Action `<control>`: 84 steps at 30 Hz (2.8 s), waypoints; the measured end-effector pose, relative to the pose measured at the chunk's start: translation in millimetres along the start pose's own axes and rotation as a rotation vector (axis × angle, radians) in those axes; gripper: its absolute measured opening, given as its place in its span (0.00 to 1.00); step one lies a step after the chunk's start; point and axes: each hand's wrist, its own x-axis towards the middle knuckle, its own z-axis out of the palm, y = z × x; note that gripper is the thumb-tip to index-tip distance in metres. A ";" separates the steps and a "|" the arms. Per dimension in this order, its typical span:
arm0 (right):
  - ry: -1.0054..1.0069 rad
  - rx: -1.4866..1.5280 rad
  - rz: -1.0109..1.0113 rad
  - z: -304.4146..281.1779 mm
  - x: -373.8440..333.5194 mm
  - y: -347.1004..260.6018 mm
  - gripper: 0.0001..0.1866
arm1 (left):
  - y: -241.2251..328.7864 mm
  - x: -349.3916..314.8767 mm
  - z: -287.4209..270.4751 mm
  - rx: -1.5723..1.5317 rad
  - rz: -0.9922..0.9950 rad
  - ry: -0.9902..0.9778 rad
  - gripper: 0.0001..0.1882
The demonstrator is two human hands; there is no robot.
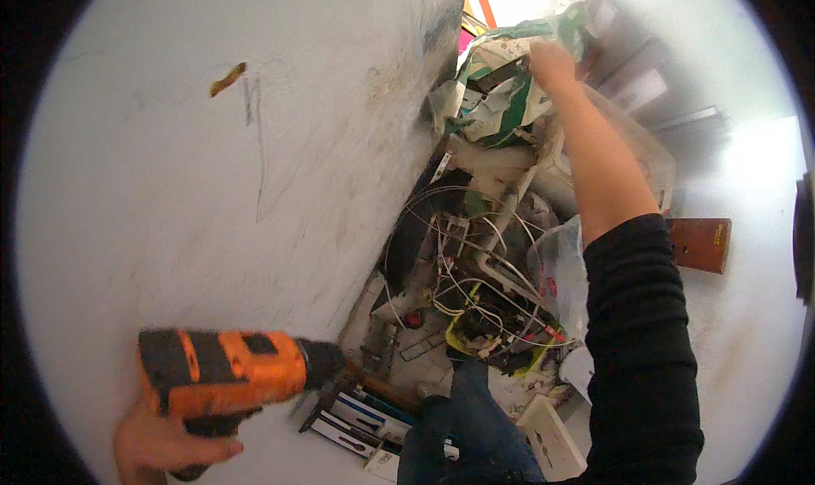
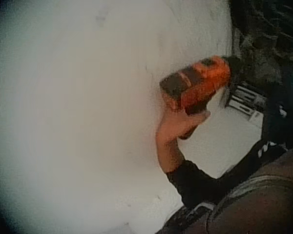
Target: The person assembles a white wall-mounted cabinet using a cordless drill. They position the cabinet against the wall, drill screws into the mounting holes, and secure the unit in place.
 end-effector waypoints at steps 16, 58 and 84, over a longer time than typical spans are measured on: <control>-0.179 0.324 0.607 254.9 -107.3 -31.2 0.10 | 12.9 19.0 0.4 -0.036 -0.293 0.153 0.36; -1.874 1.489 0.527 -185.6 -675.5 -122.6 0.39 | -219.2 -80.6 442.4 -0.333 -0.112 0.451 0.20; -1.804 0.570 0.276 -98.7 -731.3 -140.7 0.12 | -510.5 -101.8 1050.7 -1.876 -1.569 0.615 0.28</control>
